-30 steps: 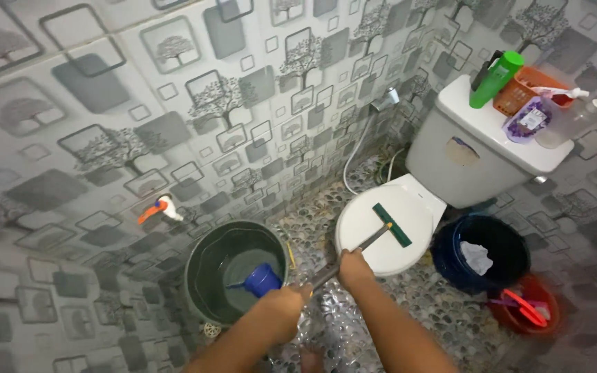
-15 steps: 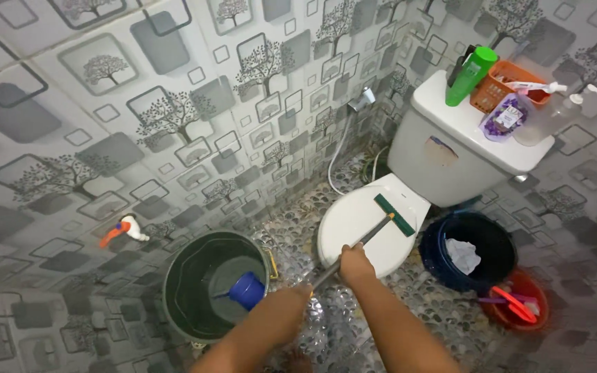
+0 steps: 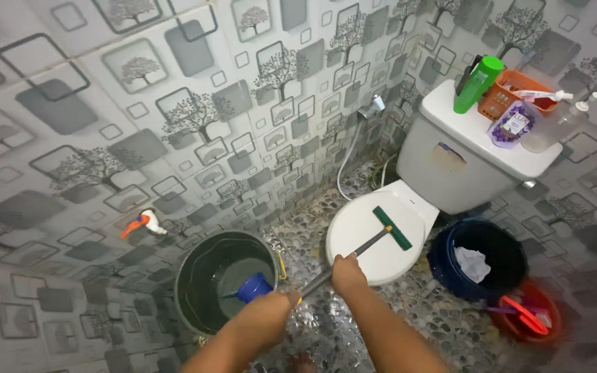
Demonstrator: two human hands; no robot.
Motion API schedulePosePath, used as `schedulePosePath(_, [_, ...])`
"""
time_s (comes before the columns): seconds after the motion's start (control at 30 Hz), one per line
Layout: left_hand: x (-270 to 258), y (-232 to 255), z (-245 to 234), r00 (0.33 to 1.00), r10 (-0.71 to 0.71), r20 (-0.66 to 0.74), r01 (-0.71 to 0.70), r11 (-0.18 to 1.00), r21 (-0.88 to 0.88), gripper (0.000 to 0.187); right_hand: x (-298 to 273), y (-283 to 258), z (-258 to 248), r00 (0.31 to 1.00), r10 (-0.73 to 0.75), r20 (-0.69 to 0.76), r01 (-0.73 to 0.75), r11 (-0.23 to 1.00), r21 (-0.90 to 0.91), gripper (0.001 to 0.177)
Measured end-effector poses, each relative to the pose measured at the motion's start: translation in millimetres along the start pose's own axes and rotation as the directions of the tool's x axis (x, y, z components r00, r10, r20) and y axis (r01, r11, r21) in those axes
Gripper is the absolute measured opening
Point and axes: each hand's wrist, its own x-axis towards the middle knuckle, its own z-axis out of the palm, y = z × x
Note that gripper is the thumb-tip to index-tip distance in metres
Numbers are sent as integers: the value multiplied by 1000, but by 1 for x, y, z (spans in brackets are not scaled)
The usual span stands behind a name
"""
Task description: Cleaning a small washing machine and a toilet using a cloth, squeegee, and brush
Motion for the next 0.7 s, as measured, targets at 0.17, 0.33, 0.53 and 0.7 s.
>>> schedulePosePath(0.17, [-27,-12,-9,990,-67,126,53,992,112,57,-11,-21,20,1000,-5,2,5,1000,18,49])
schedulePosePath(0.33, [-62,-29,4,998,-54,40,48,990,132,46,4,-30,71,968,-249,-16,230,915,-333,27])
schedulePosePath(0.53, [-90,-36,4,991,-87,103,67,980,185,40,-20,-45,93,975,-222,-31,206,941,-267,38])
schedulePosePath(0.7, [-121,-15,-13,987,-113,113,103,990,93,39,-72,-62,65,997,-49,-65,55,994,97,41])
